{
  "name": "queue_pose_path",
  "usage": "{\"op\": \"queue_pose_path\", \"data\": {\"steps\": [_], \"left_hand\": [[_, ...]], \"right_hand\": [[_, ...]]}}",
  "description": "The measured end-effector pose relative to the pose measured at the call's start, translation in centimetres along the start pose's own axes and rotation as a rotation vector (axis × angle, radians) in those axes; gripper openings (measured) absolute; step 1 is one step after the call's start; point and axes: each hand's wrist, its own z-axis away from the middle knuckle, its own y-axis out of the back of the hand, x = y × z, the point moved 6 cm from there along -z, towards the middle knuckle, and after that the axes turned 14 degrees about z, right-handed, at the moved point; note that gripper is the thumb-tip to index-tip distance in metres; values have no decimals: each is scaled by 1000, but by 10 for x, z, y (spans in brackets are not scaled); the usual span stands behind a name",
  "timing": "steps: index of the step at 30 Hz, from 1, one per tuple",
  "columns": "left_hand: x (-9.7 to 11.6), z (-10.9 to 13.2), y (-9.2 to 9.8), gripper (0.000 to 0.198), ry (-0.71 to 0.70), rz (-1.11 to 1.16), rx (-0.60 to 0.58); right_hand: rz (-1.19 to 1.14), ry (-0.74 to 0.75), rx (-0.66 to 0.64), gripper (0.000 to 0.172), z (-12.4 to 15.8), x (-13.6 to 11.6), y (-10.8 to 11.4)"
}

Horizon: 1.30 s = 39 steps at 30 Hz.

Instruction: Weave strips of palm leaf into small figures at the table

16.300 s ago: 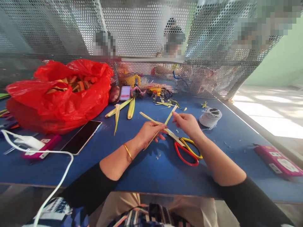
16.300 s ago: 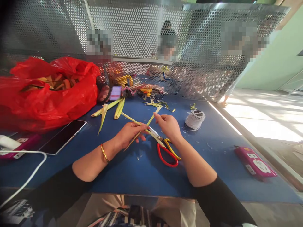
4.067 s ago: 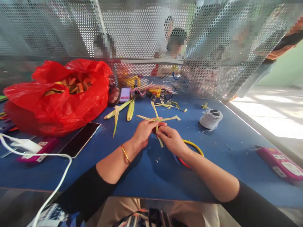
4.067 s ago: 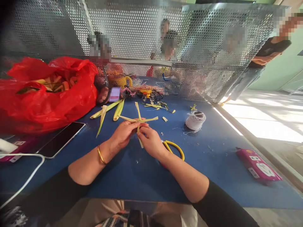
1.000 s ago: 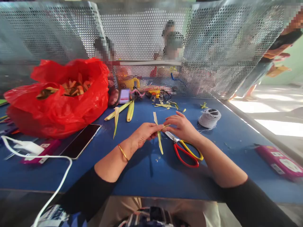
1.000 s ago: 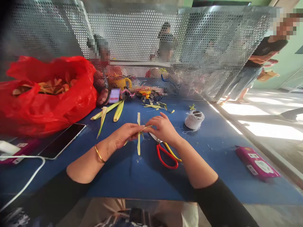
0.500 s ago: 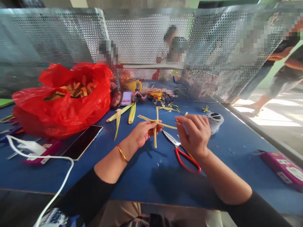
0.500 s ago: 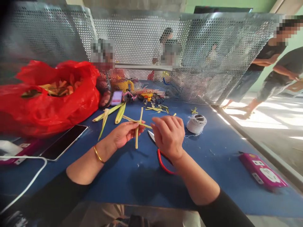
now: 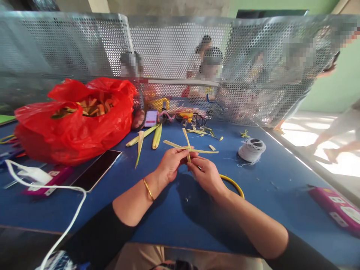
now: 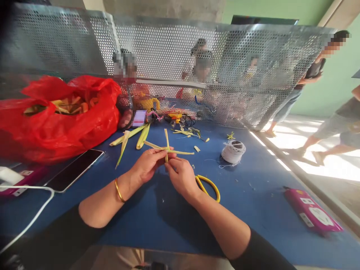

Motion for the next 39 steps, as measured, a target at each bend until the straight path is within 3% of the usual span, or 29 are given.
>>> {"op": "queue_pose_path", "data": {"steps": [5, 12, 14, 17, 22, 28, 30, 35, 39], "left_hand": [[5, 0, -1, 10, -87, -44, -4], [1, -1, 5, 11, -82, 15, 82], [5, -3, 4, 20, -90, -6, 39], [13, -3, -4, 36, -100, -57, -116], [16, -2, -8, 47, -78, -17, -186], [13, -2, -4, 17, 143, 154, -196], [13, 0, -4, 18, 205, 113, -225], [14, 0, 2, 30, 63, -189, -101], [8, 0, 2, 29, 30, -266, -35]], "right_hand": [[-73, 52, -26, 28, 2, -10, 6], [-107, 49, -43, 27, 0, -5, 1], [-150, -46, -35, 28, -2, 4, 1], [-352, -208, -19, 25, -5, 16, 2], [-560, -263, -33, 21, -7, 17, 3], [-266, -135, 68, 23, -12, 20, 23], [-144, -80, 61, 22, -13, 18, 28], [185, 14, -39, 21, -11, 9, 28], [383, 35, -116, 23, -9, 4, 22]]}}
